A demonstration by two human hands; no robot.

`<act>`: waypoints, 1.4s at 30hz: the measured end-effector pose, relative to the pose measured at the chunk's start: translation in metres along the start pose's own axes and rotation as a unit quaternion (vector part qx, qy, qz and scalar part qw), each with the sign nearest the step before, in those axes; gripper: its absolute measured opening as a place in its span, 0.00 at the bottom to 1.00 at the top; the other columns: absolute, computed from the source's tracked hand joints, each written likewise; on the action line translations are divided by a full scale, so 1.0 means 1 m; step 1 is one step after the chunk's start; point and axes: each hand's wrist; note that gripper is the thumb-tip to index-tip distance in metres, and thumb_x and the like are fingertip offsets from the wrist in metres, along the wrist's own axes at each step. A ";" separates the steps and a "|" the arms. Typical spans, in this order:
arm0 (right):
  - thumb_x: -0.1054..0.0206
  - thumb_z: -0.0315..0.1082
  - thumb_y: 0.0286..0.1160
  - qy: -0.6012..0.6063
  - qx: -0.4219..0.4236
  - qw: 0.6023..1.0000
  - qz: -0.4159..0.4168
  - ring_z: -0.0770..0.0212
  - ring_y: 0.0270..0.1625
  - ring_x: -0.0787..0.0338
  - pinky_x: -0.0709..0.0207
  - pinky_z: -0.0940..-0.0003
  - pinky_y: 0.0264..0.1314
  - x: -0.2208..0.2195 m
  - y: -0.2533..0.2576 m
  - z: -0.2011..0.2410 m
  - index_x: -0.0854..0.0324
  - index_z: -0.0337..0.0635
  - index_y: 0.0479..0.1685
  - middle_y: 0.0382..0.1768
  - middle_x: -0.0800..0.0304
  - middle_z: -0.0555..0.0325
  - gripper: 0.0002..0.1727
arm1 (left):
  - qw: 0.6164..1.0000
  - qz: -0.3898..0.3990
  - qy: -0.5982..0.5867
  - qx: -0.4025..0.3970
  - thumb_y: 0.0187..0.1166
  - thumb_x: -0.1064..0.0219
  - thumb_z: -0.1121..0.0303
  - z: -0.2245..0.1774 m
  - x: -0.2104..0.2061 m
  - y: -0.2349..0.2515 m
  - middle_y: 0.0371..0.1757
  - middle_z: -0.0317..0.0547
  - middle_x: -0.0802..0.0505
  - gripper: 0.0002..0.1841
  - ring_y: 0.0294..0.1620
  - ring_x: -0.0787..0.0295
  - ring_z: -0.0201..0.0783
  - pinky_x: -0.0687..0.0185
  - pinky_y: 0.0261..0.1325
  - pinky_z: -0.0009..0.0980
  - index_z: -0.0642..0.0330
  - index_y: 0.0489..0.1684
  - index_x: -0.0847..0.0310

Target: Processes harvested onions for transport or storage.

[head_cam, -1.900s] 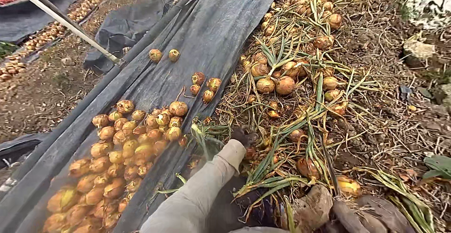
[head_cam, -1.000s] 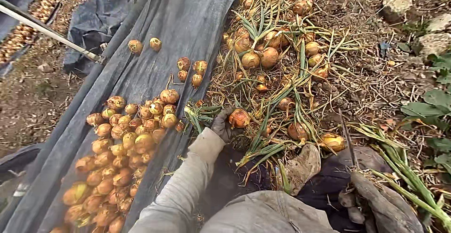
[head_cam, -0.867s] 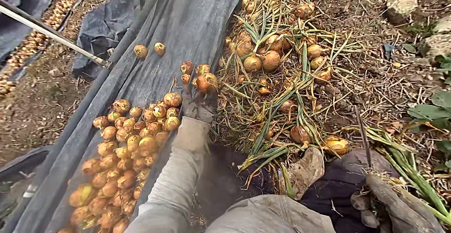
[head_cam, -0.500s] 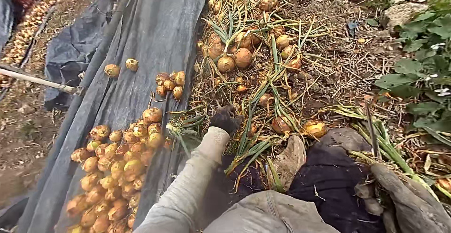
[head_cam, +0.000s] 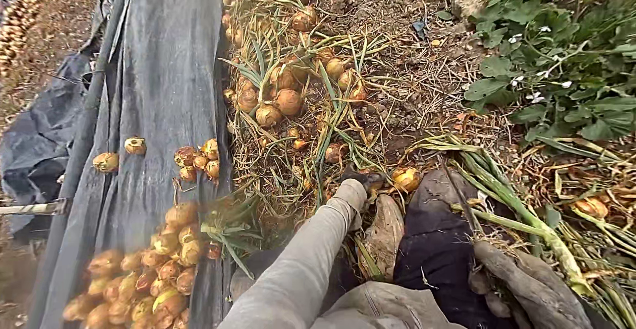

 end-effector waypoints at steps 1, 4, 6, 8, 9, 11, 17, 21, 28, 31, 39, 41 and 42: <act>0.49 0.38 0.90 -0.003 -0.009 1.000 0.017 0.69 0.15 0.15 0.22 0.78 0.15 -0.003 -0.003 0.002 0.22 0.46 0.38 0.19 0.12 0.64 0.14 | 0.999 -0.003 -0.040 -0.008 0.70 0.18 0.63 0.005 0.006 -0.003 0.76 0.66 0.18 0.42 0.76 0.21 0.60 0.27 0.78 0.57 0.58 0.86 0.36; 0.50 0.41 0.91 0.011 -0.035 0.997 0.069 0.70 0.14 0.17 0.23 0.78 0.15 -0.014 -0.009 0.006 0.21 0.47 0.37 0.19 0.12 0.64 0.16 | 0.944 -0.017 -0.327 -0.035 0.76 0.24 0.70 0.011 0.035 -0.038 0.71 0.65 0.16 0.38 0.67 0.16 0.55 0.18 0.68 0.51 0.61 0.87 0.40; 0.49 0.42 0.92 0.019 -0.047 0.993 0.107 0.71 0.13 0.19 0.25 0.78 0.14 -0.030 -0.012 0.011 0.20 0.46 0.34 0.17 0.13 0.63 0.18 | 0.840 -0.031 -0.536 -0.076 0.78 0.29 0.68 0.003 0.063 -0.063 0.60 0.61 0.12 0.31 0.53 0.11 0.53 0.12 0.51 0.52 0.57 0.81 0.34; 0.45 0.42 0.90 -0.007 -0.029 0.986 0.165 0.74 0.13 0.21 0.26 0.79 0.15 -0.055 -0.015 0.019 0.20 0.50 0.29 0.15 0.16 0.69 0.17 | 0.761 -0.075 -0.626 -0.152 0.80 0.33 0.64 -0.022 0.105 -0.096 0.56 0.55 0.13 0.24 0.49 0.12 0.49 0.13 0.47 0.50 0.55 0.75 0.29; 0.42 0.43 0.88 -0.031 -0.016 0.982 0.188 0.74 0.15 0.22 0.26 0.76 0.18 -0.071 -0.016 0.020 0.21 0.50 0.27 0.15 0.19 0.70 0.17 | 0.737 -0.106 -0.634 -0.209 0.80 0.34 0.65 -0.032 0.128 -0.111 0.56 0.53 0.13 0.24 0.51 0.12 0.47 0.12 0.48 0.49 0.55 0.75 0.30; 0.41 0.46 0.86 -0.053 0.020 0.974 0.219 0.70 0.18 0.18 0.20 0.71 0.24 -0.104 -0.010 0.020 0.18 0.46 0.33 0.18 0.17 0.67 0.17 | 0.720 -0.155 -0.593 -0.324 0.77 0.32 0.65 -0.036 0.165 -0.146 0.68 0.50 0.16 0.34 0.62 0.15 0.45 0.14 0.60 0.48 0.50 0.85 0.41; 0.46 0.52 0.90 0.040 0.110 0.976 0.185 0.66 0.15 0.18 0.21 0.72 0.17 -0.190 0.000 0.065 0.21 0.42 0.44 0.18 0.18 0.61 0.21 | 0.629 -0.186 -0.606 -0.450 0.59 0.14 0.58 0.008 0.167 -0.201 0.49 0.40 0.06 0.29 0.51 0.08 0.35 0.10 0.58 0.39 0.54 0.59 0.16; 0.49 0.47 0.92 0.088 0.154 0.969 0.170 0.63 0.15 0.19 0.20 0.68 0.17 -0.205 0.003 0.076 0.19 0.40 0.40 0.19 0.18 0.57 0.21 | 0.633 -0.101 -0.658 -0.395 0.43 0.10 0.63 0.049 0.140 -0.206 0.38 0.44 0.07 0.36 0.41 0.07 0.36 0.08 0.48 0.37 0.65 0.54 0.22; 0.46 0.52 0.89 0.039 0.200 0.965 0.167 0.65 0.11 0.21 0.23 0.72 0.14 -0.198 0.002 0.073 0.20 0.41 0.39 0.14 0.20 0.58 0.23 | 0.632 0.017 -0.713 -0.302 0.39 0.09 0.63 0.056 0.135 -0.225 0.39 0.49 0.07 0.35 0.41 0.05 0.42 0.07 0.46 0.43 0.63 0.50 0.19; 0.47 0.54 0.88 0.038 0.194 0.962 0.186 0.68 0.08 0.24 0.26 0.74 0.10 -0.193 -0.011 0.068 0.23 0.45 0.31 0.10 0.24 0.63 0.24 | 0.630 -0.044 -0.697 -0.339 0.39 0.09 0.66 0.045 0.135 -0.219 0.36 0.47 0.07 0.35 0.38 0.06 0.39 0.07 0.44 0.40 0.62 0.50 0.20; 0.34 0.63 0.76 0.162 0.376 0.890 0.198 0.74 0.13 0.20 0.22 0.78 0.13 -0.147 -0.018 0.068 0.17 0.55 0.28 0.16 0.19 0.68 0.23 | 0.834 -0.352 -0.299 -0.301 0.32 0.06 0.64 0.069 0.178 -0.199 0.58 0.57 0.11 0.64 0.55 0.09 0.41 0.12 0.60 0.42 0.70 0.82 0.44; 0.29 0.60 0.64 -0.063 0.391 0.915 0.074 0.70 0.17 0.18 0.21 0.72 0.18 -0.147 -0.010 0.085 0.19 0.47 0.35 0.19 0.16 0.65 0.24 | 0.827 -0.389 -0.197 -0.355 0.23 0.06 0.54 0.078 0.179 -0.204 0.63 0.62 0.13 0.70 0.61 0.11 0.48 0.14 0.65 0.47 0.72 0.81 0.43; 0.26 0.63 0.57 -0.197 0.373 0.905 0.051 0.66 0.27 0.14 0.17 0.65 0.30 -0.149 -0.011 0.096 0.17 0.42 0.45 0.27 0.13 0.61 0.32 | 0.820 -0.394 -0.145 -0.389 0.22 0.06 0.53 0.081 0.179 -0.209 0.65 0.62 0.14 0.70 0.63 0.13 0.50 0.15 0.67 0.49 0.72 0.81 0.41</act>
Point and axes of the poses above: each hand's wrist, its own y-axis towards the middle knuckle, its own x-axis out of the back of the hand, z = x × y
